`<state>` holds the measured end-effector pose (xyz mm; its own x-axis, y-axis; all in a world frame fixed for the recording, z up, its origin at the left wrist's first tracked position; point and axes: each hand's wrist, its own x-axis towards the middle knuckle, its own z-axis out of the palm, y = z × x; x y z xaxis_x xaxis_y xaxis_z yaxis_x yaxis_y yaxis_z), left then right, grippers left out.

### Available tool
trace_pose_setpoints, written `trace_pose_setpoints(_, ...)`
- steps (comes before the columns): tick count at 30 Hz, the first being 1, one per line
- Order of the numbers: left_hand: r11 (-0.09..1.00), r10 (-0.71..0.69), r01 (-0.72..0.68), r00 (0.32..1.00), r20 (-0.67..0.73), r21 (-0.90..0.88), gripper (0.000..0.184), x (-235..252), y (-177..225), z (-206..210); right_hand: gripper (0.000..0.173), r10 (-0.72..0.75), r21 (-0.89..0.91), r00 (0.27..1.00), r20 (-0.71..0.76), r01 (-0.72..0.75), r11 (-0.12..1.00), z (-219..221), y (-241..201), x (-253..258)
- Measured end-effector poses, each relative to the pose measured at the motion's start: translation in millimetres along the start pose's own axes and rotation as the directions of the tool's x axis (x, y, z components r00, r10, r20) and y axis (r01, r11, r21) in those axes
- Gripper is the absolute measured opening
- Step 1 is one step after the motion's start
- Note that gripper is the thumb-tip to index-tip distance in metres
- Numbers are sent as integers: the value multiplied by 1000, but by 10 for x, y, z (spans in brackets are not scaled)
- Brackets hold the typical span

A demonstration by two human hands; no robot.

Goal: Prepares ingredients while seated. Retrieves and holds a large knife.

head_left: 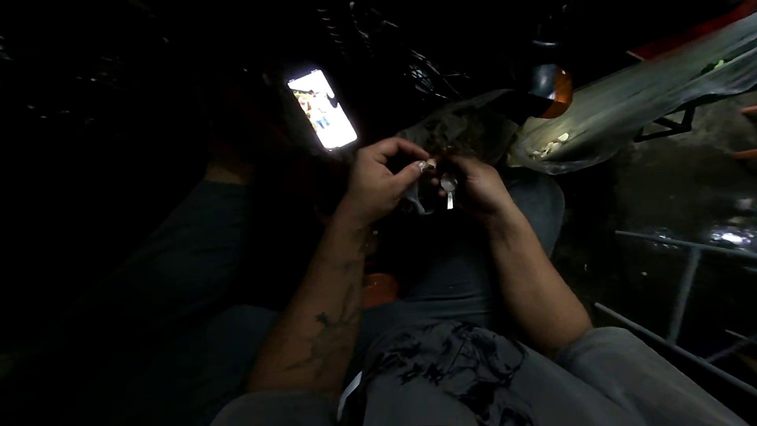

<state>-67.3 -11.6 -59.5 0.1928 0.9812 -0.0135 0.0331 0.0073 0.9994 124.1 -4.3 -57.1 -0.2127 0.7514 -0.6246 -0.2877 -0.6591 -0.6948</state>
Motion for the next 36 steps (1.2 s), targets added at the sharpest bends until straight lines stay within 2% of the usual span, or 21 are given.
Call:
trace_pose_setpoints(4, 999, 39, -39, 999, 27, -19, 14, 8, 19, -64, 17, -80, -30, 979, 188, 87, 996, -13, 1, -39)
trace_pose_setpoints(7, 999, 33, -33, 999, -18, -27, 15, 2, -9, -29, 12, -126, -6, 966, 224, 131, 991, -19, 21, -43)
trace_pose_setpoints(11, 998, 11, -2, 989, -146, 58, 12, -22, 21, 111, 11, -237, -12, 960, 152, 241, 970, -12, 45, -17)
trace_pose_setpoints(14, 995, 20, -7, 991, -135, 101, 13, -44, 40, 147, 15, -279, -16, 957, 81, 281, 959, 2, 55, -16)
trace_pose_setpoints(17, 997, 33, -25, 995, -98, 74, 16, -47, 21, 120, 14, -265, 5, 961, 82, 266, 964, -5, 38, -25)
trace_pose_setpoints(22, 998, -40, 47, 990, -132, 49, 15, -72, 37, 149, 8, -230, -17, 970, 80, 232, 973, -11, 27, -33)
trace_pose_setpoints(27, 993, -44, 63, 983, -180, 98, 13, -77, 60, 241, 8, -282, -48, 957, 70, 286, 957, -14, 59, -29)
trace_pose_setpoints(32, 995, 23, -12, 993, -117, 97, 17, -62, 54, 211, 6, -284, 25, 956, 73, 283, 959, -33, 55, -53)
trace_pose_setpoints(36, 997, 9, 2, 991, -136, 77, 14, -73, 56, 231, 6, -231, 32, 970, 70, 229, 973, -37, 53, -43)
